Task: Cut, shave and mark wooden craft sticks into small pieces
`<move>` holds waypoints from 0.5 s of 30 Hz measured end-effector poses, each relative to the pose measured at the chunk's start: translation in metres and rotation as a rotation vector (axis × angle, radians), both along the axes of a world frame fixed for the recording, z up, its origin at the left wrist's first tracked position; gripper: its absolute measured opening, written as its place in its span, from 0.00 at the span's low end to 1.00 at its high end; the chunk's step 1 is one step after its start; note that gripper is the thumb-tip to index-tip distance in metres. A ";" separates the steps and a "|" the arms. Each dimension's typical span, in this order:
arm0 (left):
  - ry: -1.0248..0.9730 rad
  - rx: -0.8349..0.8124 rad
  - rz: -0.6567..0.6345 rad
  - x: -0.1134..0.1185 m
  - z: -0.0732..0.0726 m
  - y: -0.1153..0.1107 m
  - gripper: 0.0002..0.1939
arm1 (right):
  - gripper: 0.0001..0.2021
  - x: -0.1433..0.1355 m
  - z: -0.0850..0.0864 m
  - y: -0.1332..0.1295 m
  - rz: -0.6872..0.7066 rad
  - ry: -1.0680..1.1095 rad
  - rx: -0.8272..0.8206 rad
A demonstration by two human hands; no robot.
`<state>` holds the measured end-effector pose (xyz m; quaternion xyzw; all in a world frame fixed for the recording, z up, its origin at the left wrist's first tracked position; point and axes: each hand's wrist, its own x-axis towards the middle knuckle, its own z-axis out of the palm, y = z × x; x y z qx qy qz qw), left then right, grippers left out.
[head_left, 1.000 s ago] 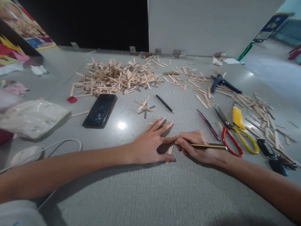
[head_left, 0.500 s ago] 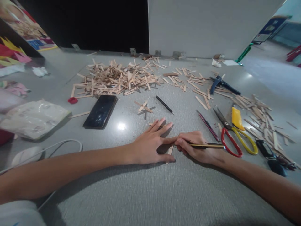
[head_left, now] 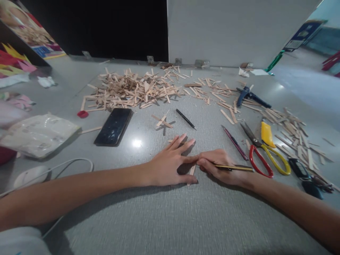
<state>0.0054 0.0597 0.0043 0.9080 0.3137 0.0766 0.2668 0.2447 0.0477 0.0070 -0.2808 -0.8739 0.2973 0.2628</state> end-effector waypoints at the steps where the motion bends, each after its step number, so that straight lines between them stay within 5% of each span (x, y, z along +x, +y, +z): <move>1: 0.004 -0.002 0.003 0.000 0.000 0.000 0.38 | 0.28 0.001 0.000 0.001 0.014 -0.009 0.001; 15: 0.079 -0.036 0.027 0.001 0.008 -0.001 0.38 | 0.25 0.001 0.008 0.005 0.065 0.013 0.025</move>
